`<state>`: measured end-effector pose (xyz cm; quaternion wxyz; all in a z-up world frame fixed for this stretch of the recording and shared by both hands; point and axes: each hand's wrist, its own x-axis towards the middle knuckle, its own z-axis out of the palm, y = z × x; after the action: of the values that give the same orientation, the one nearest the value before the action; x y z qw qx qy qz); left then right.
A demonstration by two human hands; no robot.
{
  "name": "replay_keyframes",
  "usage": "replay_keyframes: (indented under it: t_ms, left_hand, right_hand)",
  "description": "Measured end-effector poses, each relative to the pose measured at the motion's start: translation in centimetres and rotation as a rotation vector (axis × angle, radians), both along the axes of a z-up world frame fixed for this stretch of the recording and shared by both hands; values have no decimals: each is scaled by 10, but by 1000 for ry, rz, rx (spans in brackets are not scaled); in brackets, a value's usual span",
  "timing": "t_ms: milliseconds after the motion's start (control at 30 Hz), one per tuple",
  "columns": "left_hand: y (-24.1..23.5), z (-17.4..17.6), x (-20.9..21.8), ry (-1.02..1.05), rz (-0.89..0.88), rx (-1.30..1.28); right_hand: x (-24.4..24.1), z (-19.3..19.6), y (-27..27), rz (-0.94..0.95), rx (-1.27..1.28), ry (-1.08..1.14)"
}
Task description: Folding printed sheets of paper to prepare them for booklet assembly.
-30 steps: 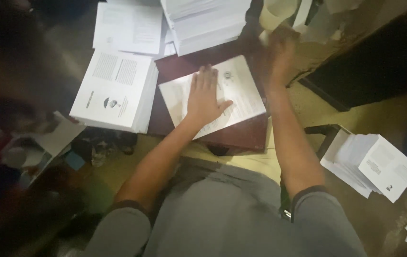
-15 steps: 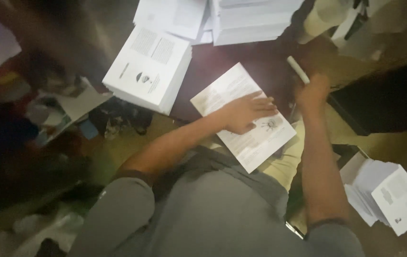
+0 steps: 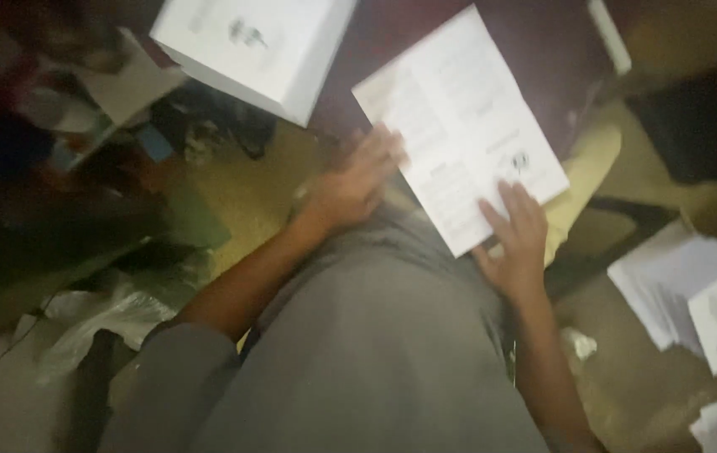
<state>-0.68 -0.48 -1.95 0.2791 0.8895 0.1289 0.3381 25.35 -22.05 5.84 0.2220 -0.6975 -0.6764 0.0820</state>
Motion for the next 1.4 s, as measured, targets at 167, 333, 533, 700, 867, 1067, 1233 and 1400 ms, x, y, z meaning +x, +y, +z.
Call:
replay_keyframes:
  t_ms: [167, 333, 533, 700, 867, 1067, 1233, 1400]
  left_hand:
    - [18, 39, 8, 139, 303, 127]
    - [20, 64, 5, 49, 251, 46]
    - [20, 64, 4, 29, 216, 69]
    - [18, 39, 8, 11, 306, 175]
    - [16, 34, 12, -79, 370, 102]
    - [15, 34, 11, -97, 387, 97]
    - [18, 32, 9, -98, 343, 80]
    - [14, 36, 9, -66, 361, 65]
  right_hand:
    - [1, 5, 16, -27, 43, 25]
    - [1, 8, 19, 31, 117, 19]
    - [-1, 9, 19, 14, 124, 25]
    - [2, 0, 19, -30, 105, 47]
    - [5, -4, 19, 1, 106, -36]
    - [4, -6, 19, 3, 117, -29]
    - [1, -4, 22, -32, 106, -13]
    - [-1, 2, 24, -41, 93, -46]
